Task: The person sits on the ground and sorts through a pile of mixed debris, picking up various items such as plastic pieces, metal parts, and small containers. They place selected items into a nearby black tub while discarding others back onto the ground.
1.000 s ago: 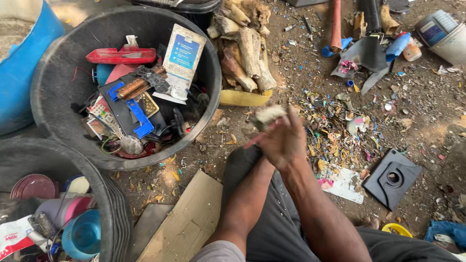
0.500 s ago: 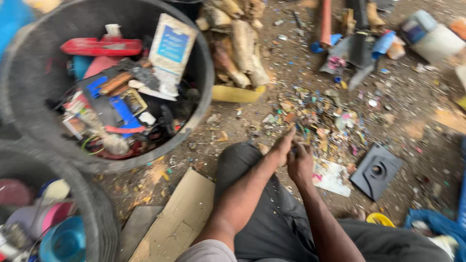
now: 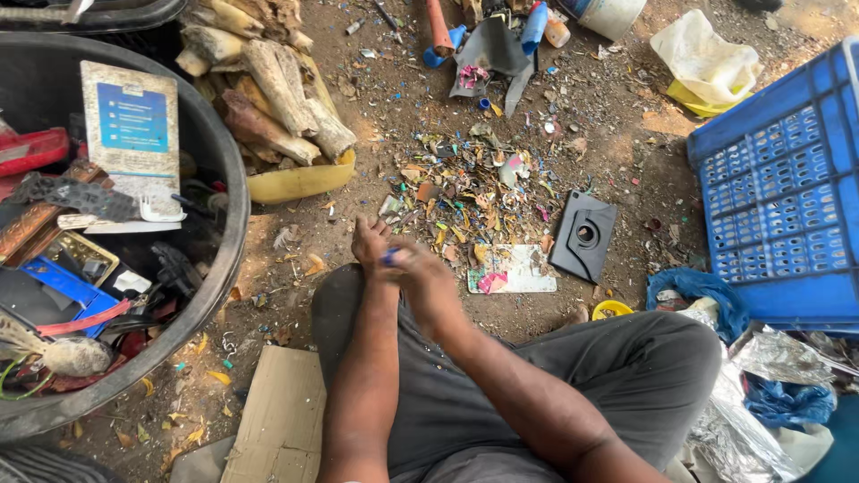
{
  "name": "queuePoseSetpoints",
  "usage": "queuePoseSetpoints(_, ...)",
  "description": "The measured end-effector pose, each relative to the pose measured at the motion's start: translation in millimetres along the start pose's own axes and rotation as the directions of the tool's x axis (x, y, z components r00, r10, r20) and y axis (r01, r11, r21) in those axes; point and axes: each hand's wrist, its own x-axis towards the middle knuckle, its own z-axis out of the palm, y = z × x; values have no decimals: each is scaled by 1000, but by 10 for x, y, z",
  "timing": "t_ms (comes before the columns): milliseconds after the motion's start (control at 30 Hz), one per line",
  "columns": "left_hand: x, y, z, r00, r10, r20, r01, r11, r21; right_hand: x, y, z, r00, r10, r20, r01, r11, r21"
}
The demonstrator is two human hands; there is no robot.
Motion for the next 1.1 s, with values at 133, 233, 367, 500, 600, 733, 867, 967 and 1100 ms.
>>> queuePoseSetpoints(133,-117,-8,-127,981,-87,173,71,992,100,62,-109,253,961,-266,80,251,954,166)
queuePoseSetpoints(233,-159,82,61,1000,13,19,-19,938,347,782,275,-282,992,-95,-87,62,943,-328)
queuePoseSetpoints(367,-290,44,291,991,-118,56,114,991,77,900,1020,-1152,948,293,-124,-262,498,-827)
queuePoseSetpoints(500,-359,-42,473,974,-113,197,71,975,210,545,1443,-1431,912,409,1,-142,319,-937)
queuePoseSetpoints(600,-364,-133,531,959,-134,251,63,961,270,288,1718,-1515,861,486,154,-50,381,-923)
queuePoseSetpoints(733,-373,-202,577,944,-134,302,49,961,274,614,2179,-2005,944,321,-83,-256,549,-795)
queuePoseSetpoints(867,-463,-119,570,945,-119,305,12,943,331,1257,2386,-2518,981,68,-183,-192,502,-843)
queuePoseSetpoints(967,-522,-63,601,956,-126,264,0,904,428,1384,2303,-2529,923,279,-266,-369,439,-819)
queuePoseSetpoints(1100,-471,-81,628,956,-152,250,15,878,478,1056,2226,-2169,942,265,-204,-303,416,-858)
